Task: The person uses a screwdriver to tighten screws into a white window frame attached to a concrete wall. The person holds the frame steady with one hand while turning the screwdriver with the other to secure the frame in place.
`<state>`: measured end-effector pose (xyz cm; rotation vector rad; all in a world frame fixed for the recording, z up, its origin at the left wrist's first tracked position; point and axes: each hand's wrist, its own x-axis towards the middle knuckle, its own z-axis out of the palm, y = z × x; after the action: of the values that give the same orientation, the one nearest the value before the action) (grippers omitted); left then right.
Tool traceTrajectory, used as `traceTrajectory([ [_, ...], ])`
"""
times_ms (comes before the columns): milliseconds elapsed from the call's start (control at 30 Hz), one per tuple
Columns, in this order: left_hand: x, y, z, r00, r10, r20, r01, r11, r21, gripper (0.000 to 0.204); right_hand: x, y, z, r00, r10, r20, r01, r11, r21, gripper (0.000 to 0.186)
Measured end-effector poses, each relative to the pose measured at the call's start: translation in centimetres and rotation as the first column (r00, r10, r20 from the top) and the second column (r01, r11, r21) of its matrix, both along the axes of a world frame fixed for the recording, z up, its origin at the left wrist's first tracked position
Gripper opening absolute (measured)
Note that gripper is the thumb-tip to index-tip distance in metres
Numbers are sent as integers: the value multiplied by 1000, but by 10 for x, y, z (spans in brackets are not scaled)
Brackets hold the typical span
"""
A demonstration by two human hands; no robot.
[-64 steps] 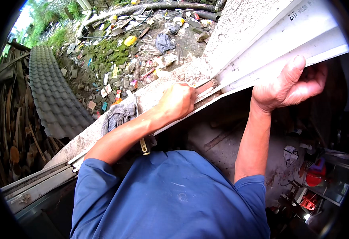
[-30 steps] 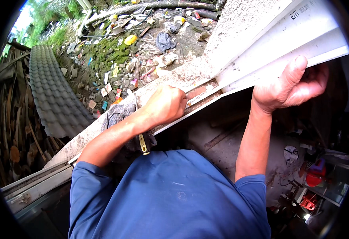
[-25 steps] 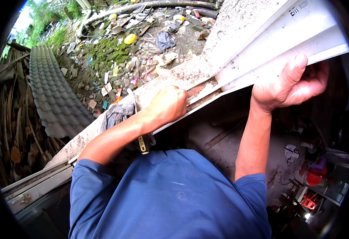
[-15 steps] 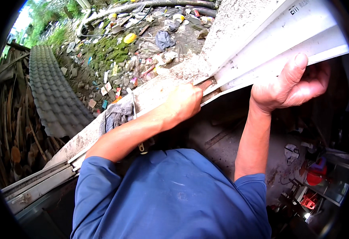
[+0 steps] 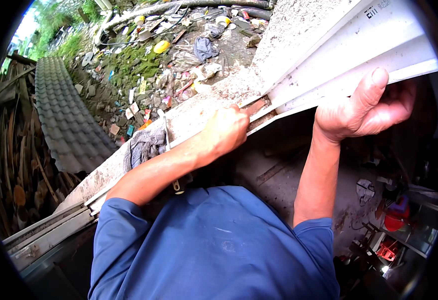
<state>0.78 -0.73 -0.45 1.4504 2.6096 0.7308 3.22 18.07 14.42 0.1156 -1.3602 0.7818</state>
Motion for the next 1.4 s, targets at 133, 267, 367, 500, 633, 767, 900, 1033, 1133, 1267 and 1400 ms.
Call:
traceTrajectory([
  [133, -1, -1, 1, 1000, 1, -11, -1, 1000, -31, 6, -1, -1, 1, 1000, 17, -14, -17, 1000, -16, 70],
  [267, -1, -2, 5, 1000, 14, -5, -14, 1000, 0, 6, 0, -1, 1, 1000, 13, -4, -13, 1000, -15, 70],
  [367, -1, -3, 10, 999, 33, 19, -34, 999, 28, 7, 1, -2, 0, 1000, 13, -1, -13, 1000, -22, 69],
  [500, -1, -10, 15, 997, 48, 53, -50, 998, 32, 7, 0, -1, -1, 1000, 2, 0, -2, 1000, -14, 68],
  [633, -1, -26, 19, 997, 26, 73, -30, 998, 50, 8, 0, -2, -1, 1000, 4, -7, -4, 1000, -2, 66],
  [767, -6, -48, 30, 995, 68, 76, -71, 997, 38, 12, -1, -1, 0, 1000, 6, -16, -6, 1000, 3, 65],
  [900, -27, -69, 35, 978, 189, 93, -184, 981, -58, 16, -1, 0, 0, 1000, 7, -25, -7, 1000, 1, 64],
  [1033, -63, -83, 31, 934, 345, -96, -357, 889, -288, 20, -1, 1, 0, 1000, -2, -20, 2, 1000, 9, 63],
  [1133, -55, -82, 37, 951, 304, -50, -308, 938, -157, 22, -3, -3, 1, 998, 36, -42, -36, 999, 8, 62],
  [1267, -36, -73, 47, 973, 219, 76, -210, 972, -109, 22, -3, -3, 0, 998, 30, -51, -28, 999, 27, 62],
  [1400, -15, -60, 44, 989, 67, 130, -66, 998, -11, 18, -3, -2, 1, 999, 25, -45, -24, 999, 29, 62],
])
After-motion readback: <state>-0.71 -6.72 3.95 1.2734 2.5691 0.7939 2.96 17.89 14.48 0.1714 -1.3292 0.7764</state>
